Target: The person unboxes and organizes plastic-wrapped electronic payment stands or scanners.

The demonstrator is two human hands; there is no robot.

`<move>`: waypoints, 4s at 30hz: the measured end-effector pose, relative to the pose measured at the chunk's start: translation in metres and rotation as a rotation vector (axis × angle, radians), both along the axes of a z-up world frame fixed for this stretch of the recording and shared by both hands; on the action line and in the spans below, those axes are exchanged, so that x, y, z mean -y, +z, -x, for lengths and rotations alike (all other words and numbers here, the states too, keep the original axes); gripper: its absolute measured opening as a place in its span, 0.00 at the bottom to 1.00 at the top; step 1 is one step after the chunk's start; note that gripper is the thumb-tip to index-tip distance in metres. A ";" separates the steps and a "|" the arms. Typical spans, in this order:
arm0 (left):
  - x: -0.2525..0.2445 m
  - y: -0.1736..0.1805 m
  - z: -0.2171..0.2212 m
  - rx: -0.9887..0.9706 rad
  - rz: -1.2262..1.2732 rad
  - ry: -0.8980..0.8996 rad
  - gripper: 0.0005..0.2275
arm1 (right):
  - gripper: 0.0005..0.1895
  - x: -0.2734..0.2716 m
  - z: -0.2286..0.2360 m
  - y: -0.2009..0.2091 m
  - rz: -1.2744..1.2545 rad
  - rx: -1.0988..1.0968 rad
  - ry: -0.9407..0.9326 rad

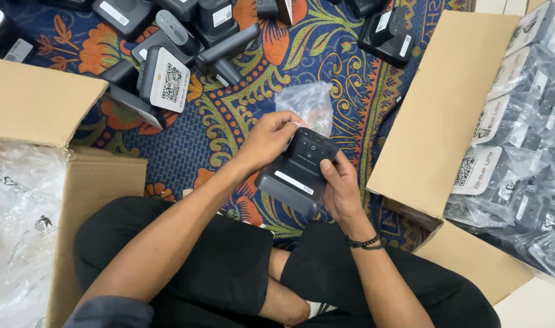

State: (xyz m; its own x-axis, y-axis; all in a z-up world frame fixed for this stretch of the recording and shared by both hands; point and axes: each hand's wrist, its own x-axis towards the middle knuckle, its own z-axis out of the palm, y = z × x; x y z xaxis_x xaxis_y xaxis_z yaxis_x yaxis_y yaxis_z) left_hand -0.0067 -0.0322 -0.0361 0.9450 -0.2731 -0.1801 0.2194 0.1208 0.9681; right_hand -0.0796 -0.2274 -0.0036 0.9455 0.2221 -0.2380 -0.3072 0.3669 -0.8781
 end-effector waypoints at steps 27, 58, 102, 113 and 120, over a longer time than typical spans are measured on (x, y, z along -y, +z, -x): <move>-0.010 0.042 0.014 0.165 -0.239 0.159 0.05 | 0.39 -0.008 -0.006 0.055 1.011 0.531 0.227; -0.001 -0.017 0.016 0.242 -0.594 0.033 0.10 | 0.36 -0.023 0.003 -0.071 0.868 0.441 -0.173; -0.038 0.045 -0.020 0.226 -0.454 0.224 0.10 | 0.28 -0.054 0.000 -0.030 1.026 0.329 0.151; -0.038 0.049 -0.015 0.355 -0.591 0.130 0.09 | 0.35 -0.065 0.006 -0.007 1.455 0.934 0.210; -0.060 0.044 -0.029 0.279 -0.436 0.225 0.11 | 0.30 -0.052 -0.006 -0.028 1.089 0.579 -0.012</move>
State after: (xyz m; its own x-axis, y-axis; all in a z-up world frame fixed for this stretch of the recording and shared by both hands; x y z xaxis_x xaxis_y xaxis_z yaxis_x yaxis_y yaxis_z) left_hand 0.0228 0.0281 0.0082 0.9993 -0.0159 0.0338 -0.0370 -0.2896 0.9564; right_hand -0.0736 -0.1751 -0.0312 0.9738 0.1603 0.1611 0.2268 -0.6414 -0.7329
